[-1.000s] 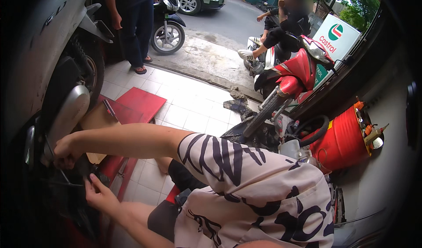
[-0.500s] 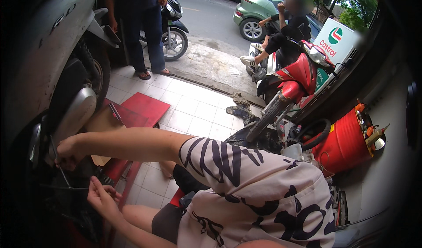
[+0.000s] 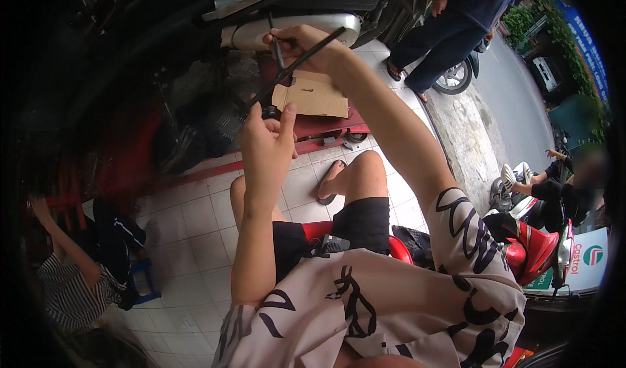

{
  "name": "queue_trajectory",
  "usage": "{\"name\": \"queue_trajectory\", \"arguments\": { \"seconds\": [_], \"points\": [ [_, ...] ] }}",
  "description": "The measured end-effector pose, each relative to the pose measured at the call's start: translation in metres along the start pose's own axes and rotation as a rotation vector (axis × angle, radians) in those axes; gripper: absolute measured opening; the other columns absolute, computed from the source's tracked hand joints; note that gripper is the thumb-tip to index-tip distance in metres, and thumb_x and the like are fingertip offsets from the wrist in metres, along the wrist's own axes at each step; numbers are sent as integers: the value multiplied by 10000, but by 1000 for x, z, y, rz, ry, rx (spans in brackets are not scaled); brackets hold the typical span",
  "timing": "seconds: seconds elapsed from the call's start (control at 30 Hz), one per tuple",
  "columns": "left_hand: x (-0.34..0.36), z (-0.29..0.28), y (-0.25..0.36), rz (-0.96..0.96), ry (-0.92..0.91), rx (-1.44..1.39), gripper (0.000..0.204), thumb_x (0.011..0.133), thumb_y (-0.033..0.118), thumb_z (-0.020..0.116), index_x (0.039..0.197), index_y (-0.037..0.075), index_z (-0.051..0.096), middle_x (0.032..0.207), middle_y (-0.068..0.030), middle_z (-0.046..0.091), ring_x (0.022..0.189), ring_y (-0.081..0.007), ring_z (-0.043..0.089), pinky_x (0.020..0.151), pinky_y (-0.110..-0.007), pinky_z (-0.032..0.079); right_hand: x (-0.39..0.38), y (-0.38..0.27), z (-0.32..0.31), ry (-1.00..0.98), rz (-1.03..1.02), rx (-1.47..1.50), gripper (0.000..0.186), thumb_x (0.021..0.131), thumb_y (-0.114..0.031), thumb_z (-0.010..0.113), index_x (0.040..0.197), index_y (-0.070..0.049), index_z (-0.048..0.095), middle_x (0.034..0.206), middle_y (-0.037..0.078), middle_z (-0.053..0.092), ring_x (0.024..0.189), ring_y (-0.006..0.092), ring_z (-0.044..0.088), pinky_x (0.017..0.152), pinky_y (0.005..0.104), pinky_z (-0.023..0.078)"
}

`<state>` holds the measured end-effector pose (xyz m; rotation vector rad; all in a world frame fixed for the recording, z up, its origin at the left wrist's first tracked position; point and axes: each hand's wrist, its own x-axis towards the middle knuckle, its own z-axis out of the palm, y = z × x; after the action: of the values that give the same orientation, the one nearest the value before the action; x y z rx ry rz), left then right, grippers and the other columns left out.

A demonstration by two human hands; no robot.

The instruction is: The person uses a T-handle wrench to tighten bolts on the underside of a motorcycle. They repeatedly reposition the tool and apply torque to fasteners near the engine area while seated on a low stool.

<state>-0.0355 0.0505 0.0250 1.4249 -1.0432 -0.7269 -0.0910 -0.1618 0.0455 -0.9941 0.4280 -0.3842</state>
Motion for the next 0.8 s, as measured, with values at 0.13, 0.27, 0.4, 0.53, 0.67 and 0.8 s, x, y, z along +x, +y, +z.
{"name": "queue_trajectory", "arguments": {
  "seconds": [0.13,0.27,0.4,0.53,0.67,0.8],
  "points": [
    [2,7,20,207,36,-308,588,961,259,557,1402,-53,325,569,-24,523,404,-53,439,373,-209,342,-17,-3,7,-58,-13,-51,223,986,-171,435,885,-15,557,663,-35,404,525,55,301,502,205,287],
    [15,33,16,511,-11,8,509,949,194,565,1385,-11,399,521,-75,534,398,-79,490,406,-248,400,-9,3,5,74,-11,-228,209,984,-173,432,896,-31,559,683,-27,402,525,57,286,498,214,280],
    [2,22,5,125,-265,24,493,958,254,554,1318,-68,457,485,-75,531,372,-126,521,405,-241,411,-2,3,-7,32,15,-101,201,983,-162,423,914,-26,554,681,-2,407,523,68,289,487,222,266],
    [-3,1,9,-118,-86,-217,509,968,312,537,1294,-70,459,554,-64,568,386,-116,534,381,-210,367,0,11,-9,11,-4,-51,209,982,-147,412,903,-8,546,665,27,413,494,85,291,460,243,254],
    [13,16,15,225,328,-284,441,973,168,535,1359,-9,417,633,-6,506,541,-55,441,516,-206,365,18,20,-19,39,-20,105,225,988,-145,398,873,-13,539,670,32,417,484,89,296,454,250,257],
    [20,33,15,658,477,304,313,944,79,541,1254,62,585,850,-144,685,717,-226,668,653,-349,490,40,23,-29,116,-60,-4,180,940,-147,510,856,-24,611,722,58,538,563,145,475,508,326,429]
  ]
}}
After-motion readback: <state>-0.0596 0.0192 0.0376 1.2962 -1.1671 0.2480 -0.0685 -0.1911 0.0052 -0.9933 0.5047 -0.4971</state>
